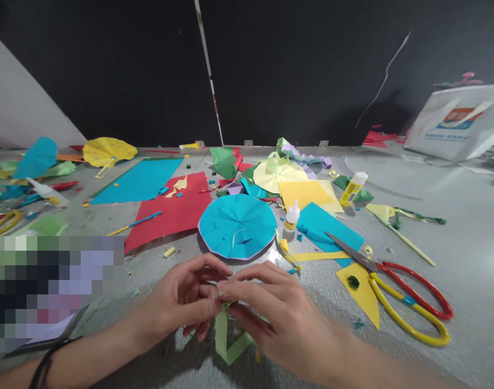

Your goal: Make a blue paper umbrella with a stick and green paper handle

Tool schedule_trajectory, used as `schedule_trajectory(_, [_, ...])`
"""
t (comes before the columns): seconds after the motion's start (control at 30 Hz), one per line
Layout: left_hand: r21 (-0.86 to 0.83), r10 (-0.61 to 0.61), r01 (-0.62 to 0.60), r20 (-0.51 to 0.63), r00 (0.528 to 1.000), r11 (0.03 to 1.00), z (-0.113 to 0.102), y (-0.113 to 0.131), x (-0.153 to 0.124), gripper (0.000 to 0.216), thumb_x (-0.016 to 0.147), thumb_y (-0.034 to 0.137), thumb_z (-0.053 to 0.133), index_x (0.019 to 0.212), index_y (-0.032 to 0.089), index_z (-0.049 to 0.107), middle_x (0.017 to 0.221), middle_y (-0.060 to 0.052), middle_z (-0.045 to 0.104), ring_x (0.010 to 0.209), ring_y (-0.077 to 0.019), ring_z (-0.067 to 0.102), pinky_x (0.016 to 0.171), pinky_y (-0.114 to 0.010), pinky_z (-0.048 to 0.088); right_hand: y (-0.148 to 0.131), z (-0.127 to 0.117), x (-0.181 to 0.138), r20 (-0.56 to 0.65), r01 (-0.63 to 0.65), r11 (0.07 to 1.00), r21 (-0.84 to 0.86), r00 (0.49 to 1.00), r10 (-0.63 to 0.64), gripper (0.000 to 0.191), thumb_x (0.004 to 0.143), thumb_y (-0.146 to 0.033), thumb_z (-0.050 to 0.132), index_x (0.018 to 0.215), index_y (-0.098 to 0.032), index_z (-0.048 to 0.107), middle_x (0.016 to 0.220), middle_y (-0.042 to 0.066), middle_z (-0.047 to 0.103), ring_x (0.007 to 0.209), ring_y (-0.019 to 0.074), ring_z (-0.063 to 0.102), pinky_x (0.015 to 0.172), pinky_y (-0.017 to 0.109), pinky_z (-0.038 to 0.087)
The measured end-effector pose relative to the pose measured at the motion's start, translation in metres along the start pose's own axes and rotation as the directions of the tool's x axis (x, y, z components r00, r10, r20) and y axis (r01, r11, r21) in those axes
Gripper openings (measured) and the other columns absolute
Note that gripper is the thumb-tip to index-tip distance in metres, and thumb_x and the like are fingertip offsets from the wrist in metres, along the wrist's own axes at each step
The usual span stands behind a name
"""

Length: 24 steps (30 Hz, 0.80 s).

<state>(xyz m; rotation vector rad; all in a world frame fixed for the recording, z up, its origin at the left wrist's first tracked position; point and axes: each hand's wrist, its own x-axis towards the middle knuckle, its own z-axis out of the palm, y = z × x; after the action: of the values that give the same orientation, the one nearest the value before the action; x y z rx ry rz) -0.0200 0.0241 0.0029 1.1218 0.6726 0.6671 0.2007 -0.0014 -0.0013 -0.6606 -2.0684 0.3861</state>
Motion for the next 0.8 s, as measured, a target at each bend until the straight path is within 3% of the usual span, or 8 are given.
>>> schedule_trajectory(0.2, [0.044,0.02,-0.019,-0.011,1.0,0.999,-0.0014,-0.0014,-0.0002,0.044,0.083,0.041,0.084,0.11,0.017,0.059,0.081,0.001,0.068,0.048,-0.0082,0.066,0.038,-0.011,0.041,-0.0007,-0.0009,0.0019,-0.012,0.022,1.0,-0.01,1.0,-0.022,0.038,0.096,0.0,0.064,0.129,-0.018,0.066,0.114,0.008,0.078,0.104,0.0172,0.071,0.086,0.031,0.061])
schedule_trajectory(0.8, [0.018,0.002,-0.002,-0.017,1.0,1.0,-0.0015,-0.002,0.0004,0.045,0.078,0.033,0.089,0.107,0.016,0.059,0.081,0.0,0.068,0.046,-0.0076,0.065,0.038,-0.011,0.041,0.0002,-0.0018,0.0015,-0.022,0.035,0.999,-0.029,0.999,-0.036,0.038,0.096,-0.004,0.065,0.129,-0.023,0.065,0.109,0.006,0.08,0.099,0.0185,0.075,0.083,0.034,0.063])
